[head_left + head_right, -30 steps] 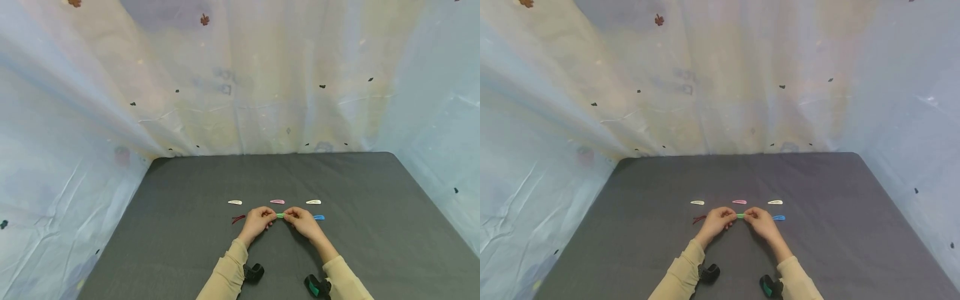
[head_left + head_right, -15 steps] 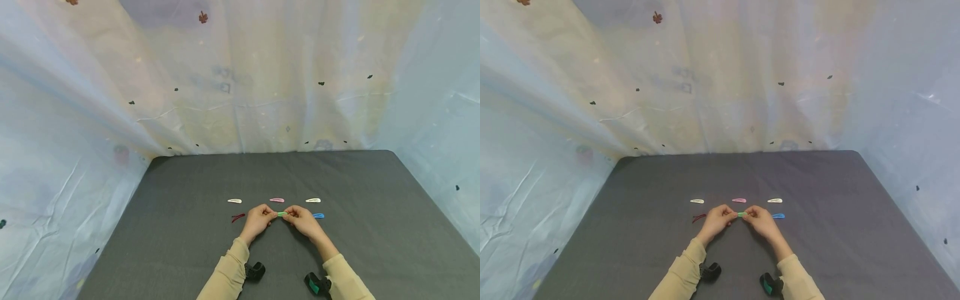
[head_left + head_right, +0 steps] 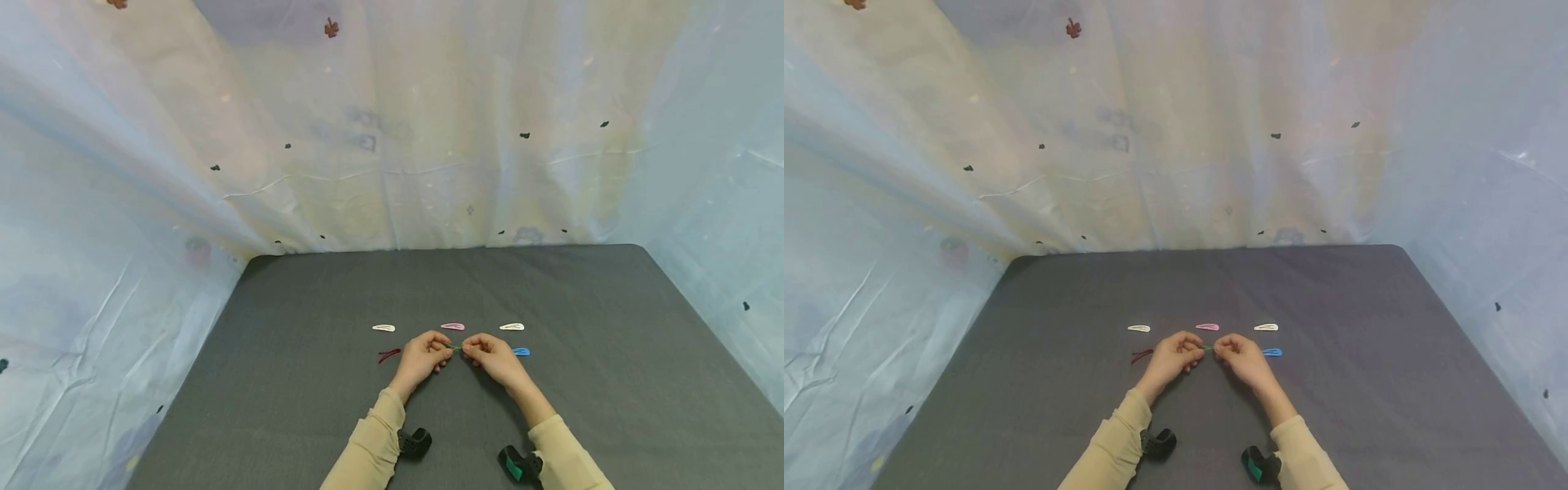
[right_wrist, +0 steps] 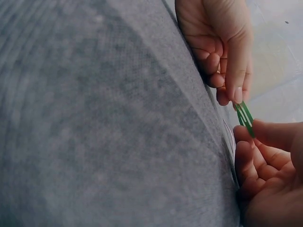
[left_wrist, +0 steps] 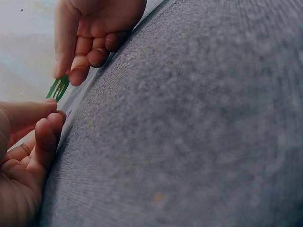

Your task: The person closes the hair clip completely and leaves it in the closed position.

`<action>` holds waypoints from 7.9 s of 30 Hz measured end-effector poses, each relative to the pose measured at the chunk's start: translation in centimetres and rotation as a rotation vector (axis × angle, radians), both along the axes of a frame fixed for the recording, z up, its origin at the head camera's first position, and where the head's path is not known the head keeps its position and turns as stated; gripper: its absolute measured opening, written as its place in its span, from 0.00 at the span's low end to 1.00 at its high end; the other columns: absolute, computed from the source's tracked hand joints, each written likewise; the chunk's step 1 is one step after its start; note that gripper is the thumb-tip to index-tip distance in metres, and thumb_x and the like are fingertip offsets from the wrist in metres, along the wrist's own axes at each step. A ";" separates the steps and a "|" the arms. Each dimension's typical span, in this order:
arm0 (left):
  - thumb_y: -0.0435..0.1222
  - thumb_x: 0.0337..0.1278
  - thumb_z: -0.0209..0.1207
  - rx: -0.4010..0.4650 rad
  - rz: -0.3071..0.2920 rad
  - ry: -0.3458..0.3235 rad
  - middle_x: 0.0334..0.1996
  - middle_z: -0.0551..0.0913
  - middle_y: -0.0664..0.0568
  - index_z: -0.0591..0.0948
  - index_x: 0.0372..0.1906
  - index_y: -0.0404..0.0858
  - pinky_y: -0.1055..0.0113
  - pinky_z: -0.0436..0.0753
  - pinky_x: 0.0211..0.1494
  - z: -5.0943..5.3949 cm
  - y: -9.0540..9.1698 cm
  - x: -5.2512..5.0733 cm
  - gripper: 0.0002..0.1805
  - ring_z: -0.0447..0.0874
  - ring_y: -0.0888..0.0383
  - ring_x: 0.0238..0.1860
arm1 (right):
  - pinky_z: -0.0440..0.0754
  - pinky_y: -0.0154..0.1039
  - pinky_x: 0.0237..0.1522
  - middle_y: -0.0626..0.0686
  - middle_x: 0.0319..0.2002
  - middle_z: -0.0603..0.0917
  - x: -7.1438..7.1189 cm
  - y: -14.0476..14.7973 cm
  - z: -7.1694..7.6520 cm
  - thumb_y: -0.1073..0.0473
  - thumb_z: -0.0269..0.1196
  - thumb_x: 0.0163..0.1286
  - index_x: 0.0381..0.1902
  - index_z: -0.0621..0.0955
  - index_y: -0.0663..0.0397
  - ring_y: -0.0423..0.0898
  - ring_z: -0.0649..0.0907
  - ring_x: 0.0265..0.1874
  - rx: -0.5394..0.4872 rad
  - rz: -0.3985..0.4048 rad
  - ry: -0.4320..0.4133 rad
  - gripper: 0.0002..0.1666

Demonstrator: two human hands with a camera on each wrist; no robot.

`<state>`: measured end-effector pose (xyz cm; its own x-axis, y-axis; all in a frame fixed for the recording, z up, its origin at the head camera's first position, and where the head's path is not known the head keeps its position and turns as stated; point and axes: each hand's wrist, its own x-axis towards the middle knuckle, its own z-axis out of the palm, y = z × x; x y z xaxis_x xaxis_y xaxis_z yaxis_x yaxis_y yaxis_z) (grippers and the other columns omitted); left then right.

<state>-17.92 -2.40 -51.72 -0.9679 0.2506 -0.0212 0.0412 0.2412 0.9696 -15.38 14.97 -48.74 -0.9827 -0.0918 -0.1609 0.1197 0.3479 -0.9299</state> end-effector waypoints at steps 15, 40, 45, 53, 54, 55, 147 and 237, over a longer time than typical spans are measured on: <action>0.40 0.52 0.64 0.034 0.032 -0.025 0.24 0.82 0.42 0.82 0.35 0.35 0.72 0.76 0.23 0.1 0.3 0.1 0.11 0.75 0.65 0.18 | 0.75 0.34 0.31 0.62 0.34 0.82 0.4 -0.1 1.5 0.66 0.59 0.64 0.46 0.75 0.69 0.42 0.77 0.28 -0.046 -0.005 -0.017 0.14; 0.27 0.52 0.61 0.239 0.041 -0.185 0.26 0.82 0.54 0.80 0.44 0.32 0.74 0.78 0.28 0.6 0.3 -0.1 0.12 0.79 0.65 0.25 | 0.72 0.35 0.36 0.53 0.30 0.80 -0.5 -0.1 0.7 0.65 0.49 0.69 0.41 0.76 0.67 0.43 0.75 0.30 -0.009 0.039 -0.078 0.11; 0.27 0.52 0.61 0.242 0.068 -0.194 0.26 0.83 0.52 0.81 0.42 0.31 0.73 0.77 0.26 0.7 0.5 -0.1 0.11 0.78 0.65 0.24 | 0.71 0.34 0.36 0.52 0.29 0.80 -0.6 0.0 0.7 0.65 0.48 0.70 0.41 0.76 0.68 0.42 0.75 0.30 -0.031 0.051 -0.086 0.12; 0.27 0.52 0.61 0.283 0.114 -0.171 0.28 0.84 0.47 0.79 0.43 0.26 0.74 0.80 0.27 1.0 0.5 0.1 0.13 0.77 0.65 0.24 | 0.71 0.34 0.38 0.52 0.30 0.81 -0.6 0.2 0.5 0.63 0.50 0.70 0.45 0.77 0.66 0.41 0.75 0.31 -0.032 0.036 -0.079 0.13; 0.27 0.52 0.61 0.289 0.114 -0.164 0.29 0.84 0.46 0.79 0.43 0.25 0.74 0.80 0.27 0.9 0.5 0.1 0.13 0.77 0.65 0.24 | 0.71 0.34 0.38 0.52 0.32 0.82 -0.5 0.2 0.5 0.62 0.51 0.70 0.45 0.77 0.65 0.41 0.76 0.32 -0.027 0.037 -0.071 0.13; 0.27 0.52 0.61 0.289 0.109 -0.156 0.29 0.84 0.45 0.79 0.43 0.25 0.73 0.80 0.27 0.9 0.5 0.1 0.13 0.77 0.65 0.24 | 0.71 0.35 0.39 0.54 0.33 0.82 -0.5 0.2 0.5 0.62 0.51 0.70 0.46 0.77 0.65 0.41 0.76 0.33 -0.029 0.038 -0.064 0.14; 0.37 0.42 0.70 -0.524 0.105 0.187 0.27 0.71 0.51 0.82 0.41 0.38 0.69 0.64 0.31 3.3 -11.1 0.5 0.17 0.64 0.59 0.27 | 0.72 0.33 0.26 0.55 0.32 0.82 -1.7 -11.4 1.3 0.60 0.62 0.62 0.41 0.79 0.60 0.39 0.76 0.26 0.054 0.158 0.177 0.11; 0.32 0.44 0.68 0.101 0.162 -0.136 0.24 0.83 0.58 0.83 0.37 0.34 0.71 0.74 0.36 1.4 -13.5 -0.1 0.12 0.78 0.63 0.30 | 0.73 0.35 0.31 0.68 0.34 0.82 -2.9 -12.1 -0.1 0.68 0.56 0.66 0.41 0.75 0.70 0.43 0.76 0.27 -0.203 0.155 -0.005 0.09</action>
